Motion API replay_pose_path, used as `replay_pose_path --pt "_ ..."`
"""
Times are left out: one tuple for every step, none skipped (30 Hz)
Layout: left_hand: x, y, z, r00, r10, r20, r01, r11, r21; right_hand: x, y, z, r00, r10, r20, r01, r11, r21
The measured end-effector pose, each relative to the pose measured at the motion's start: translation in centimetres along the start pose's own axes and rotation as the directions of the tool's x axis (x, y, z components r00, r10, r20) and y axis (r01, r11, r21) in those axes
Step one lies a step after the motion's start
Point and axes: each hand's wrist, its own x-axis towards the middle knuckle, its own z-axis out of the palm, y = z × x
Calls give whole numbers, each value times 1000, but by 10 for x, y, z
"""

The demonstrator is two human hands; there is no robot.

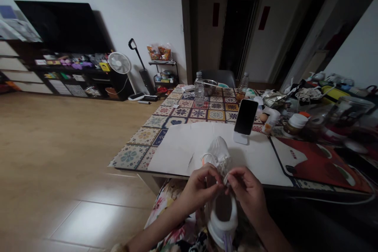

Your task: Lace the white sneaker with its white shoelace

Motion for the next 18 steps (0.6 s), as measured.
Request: replay_pose_path --pt "0 -2 0 1000 -19 -13 19 1000 -11 0 0 -1 1000 -16 10 16 1000 -24" --pt "0 -4 0 999 -42 -25 42 999 -24 0 -1 -2 998 -51 35 54 996 -75" --pt "0 -6 -1 997 -62 -36 61 998 -35 1 -2 -4 992 -99 74 109 984 -144" --pt "0 -7 -1 996 -76 -45 74 996 -42 2 -4 -6 981 -149 124 174 961 -217" --pt "-1 -8 -2 995 -80 -53 78 996 -41 3 -6 -7 966 -196 169 238 929 -283" --pt "-1 -8 -3 995 -76 -58 74 997 -30 3 -7 -8 951 -236 202 294 895 -336" --pt "-1 -7 -3 996 -63 -60 63 998 -7 4 -8 -9 939 -264 221 331 866 -373" --pt "-1 -6 -4 997 -42 -61 44 999 19 5 -8 -10 933 -279 225 350 848 -397" --pt "-1 -4 -4 998 -15 -58 17 999 47 6 -8 -10 933 -283 221 352 841 -411" --pt "-1 -1 -5 998 17 -53 -13 998 69 6 -7 -10 937 -276 212 342 845 -412" --pt "0 1 -5 998 49 -46 -45 995 84 6 -6 -10 945 -255 204 318 861 -398" --pt "1 3 -5 996 75 -41 -71 993 91 6 -4 -10 954 -220 202 282 887 -367" --pt "2 4 -5 995 93 -38 -89 992 92 6 -3 -10 963 -175 205 236 917 -321" --pt "2 5 -5 994 100 -40 -96 991 89 7 -2 -10 967 -125 223 184 947 -265" --pt "3 6 -5 994 99 -45 -95 992 84 7 0 -10 965 -77 252 132 969 -207" --pt "3 6 -5 995 91 -49 -87 993 77 8 1 -11 957 -40 286 88 984 -157" --pt "3 6 -4 995 81 -55 -77 995 69 9 2 -11 948 -19 317 60 991 -121" --pt "3 5 -3 996 70 -58 -67 996 60 9 2 -11 940 -12 340 50 993 -103"
